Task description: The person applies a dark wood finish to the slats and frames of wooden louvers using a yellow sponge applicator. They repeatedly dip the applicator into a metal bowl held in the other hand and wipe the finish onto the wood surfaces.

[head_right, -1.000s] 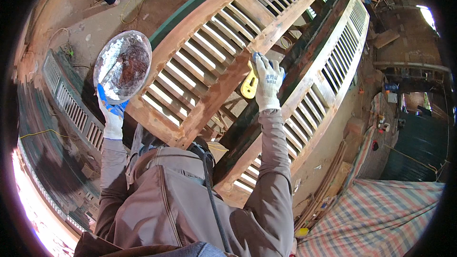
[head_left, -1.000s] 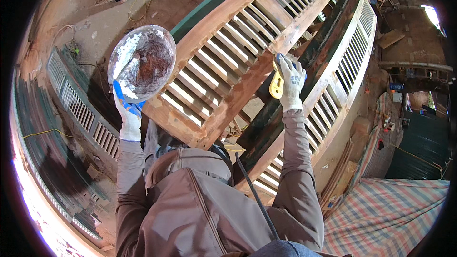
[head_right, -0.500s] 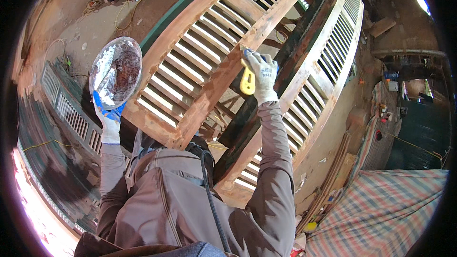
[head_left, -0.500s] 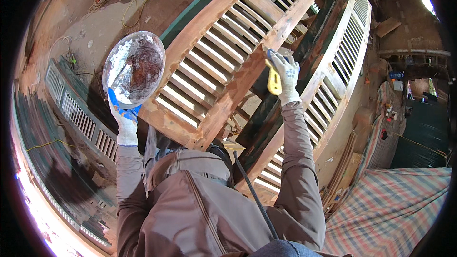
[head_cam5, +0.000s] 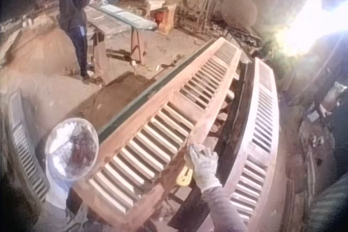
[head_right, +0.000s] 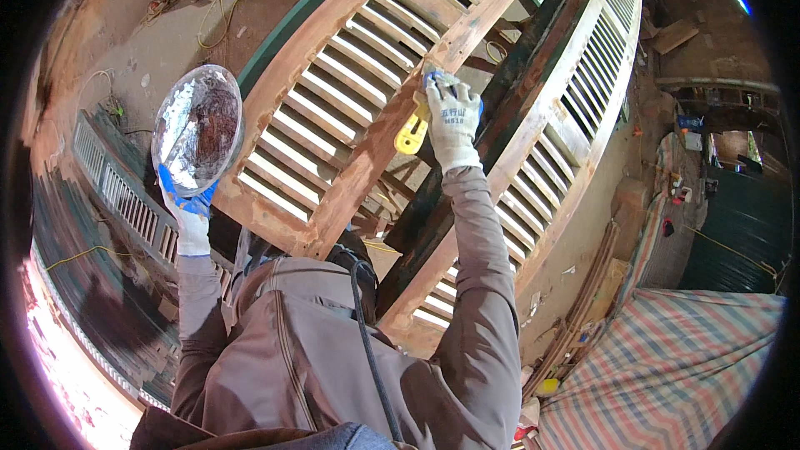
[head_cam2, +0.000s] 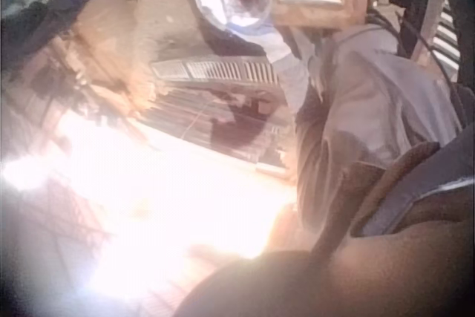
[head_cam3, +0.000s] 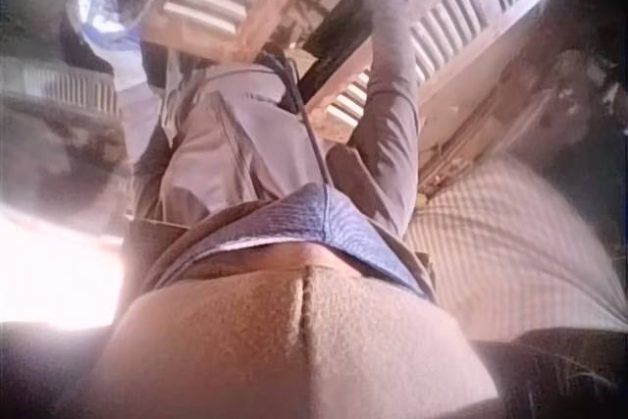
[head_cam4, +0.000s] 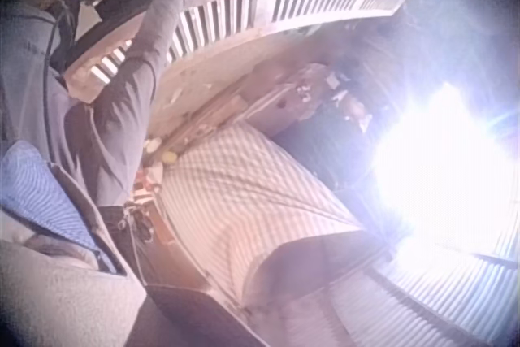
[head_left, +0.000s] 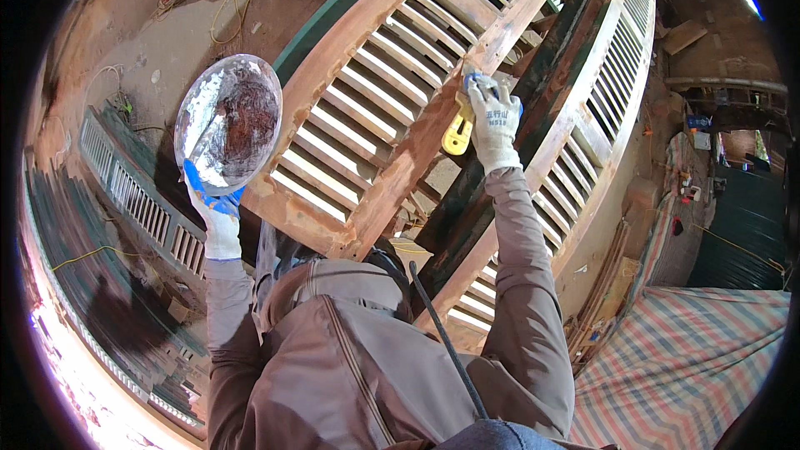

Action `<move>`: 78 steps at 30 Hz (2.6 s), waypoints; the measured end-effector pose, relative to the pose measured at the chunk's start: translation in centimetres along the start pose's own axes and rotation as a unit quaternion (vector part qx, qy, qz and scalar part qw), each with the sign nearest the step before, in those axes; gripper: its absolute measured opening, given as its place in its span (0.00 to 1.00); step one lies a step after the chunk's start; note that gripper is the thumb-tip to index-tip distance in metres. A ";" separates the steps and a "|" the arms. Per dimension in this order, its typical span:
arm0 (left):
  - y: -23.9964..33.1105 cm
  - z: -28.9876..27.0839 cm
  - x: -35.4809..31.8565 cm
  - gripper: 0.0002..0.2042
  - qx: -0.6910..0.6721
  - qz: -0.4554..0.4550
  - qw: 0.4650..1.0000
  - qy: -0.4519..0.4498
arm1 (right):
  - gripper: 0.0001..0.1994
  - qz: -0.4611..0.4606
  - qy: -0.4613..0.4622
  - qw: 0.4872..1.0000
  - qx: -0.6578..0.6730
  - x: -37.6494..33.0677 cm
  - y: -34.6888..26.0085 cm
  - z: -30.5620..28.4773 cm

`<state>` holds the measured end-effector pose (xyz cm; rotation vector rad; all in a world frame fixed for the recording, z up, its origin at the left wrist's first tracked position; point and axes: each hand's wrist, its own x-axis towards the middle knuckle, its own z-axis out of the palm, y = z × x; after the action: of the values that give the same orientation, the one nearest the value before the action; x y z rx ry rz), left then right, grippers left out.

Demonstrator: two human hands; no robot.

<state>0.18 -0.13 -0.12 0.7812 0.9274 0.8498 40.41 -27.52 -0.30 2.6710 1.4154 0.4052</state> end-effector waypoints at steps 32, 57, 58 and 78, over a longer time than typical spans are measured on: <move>-0.6 0.4 -0.7 0.37 -0.049 -0.014 0.999 -0.005 | 0.14 0.240 0.167 0.907 0.303 -2.9 3.9 -0.7; -1.1 0.6 -0.4 0.35 -0.061 -0.011 0.998 0.014 | 0.26 0.129 0.009 0.989 0.071 -4.5 1.4 5.2; -0.8 0.5 -0.5 0.35 -0.065 -0.011 0.998 0.017 | 0.25 0.123 -0.003 0.989 0.078 -5.1 1.4 5.3; -1.0 0.0 0.1 0.32 -0.055 -0.011 0.998 0.010 | 0.19 0.066 0.122 0.970 0.198 2.5 7.7 0.3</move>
<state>0.49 -0.51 -1.01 0.6671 0.8973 0.8843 47.99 -29.87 1.47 3.1416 1.5256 0.5293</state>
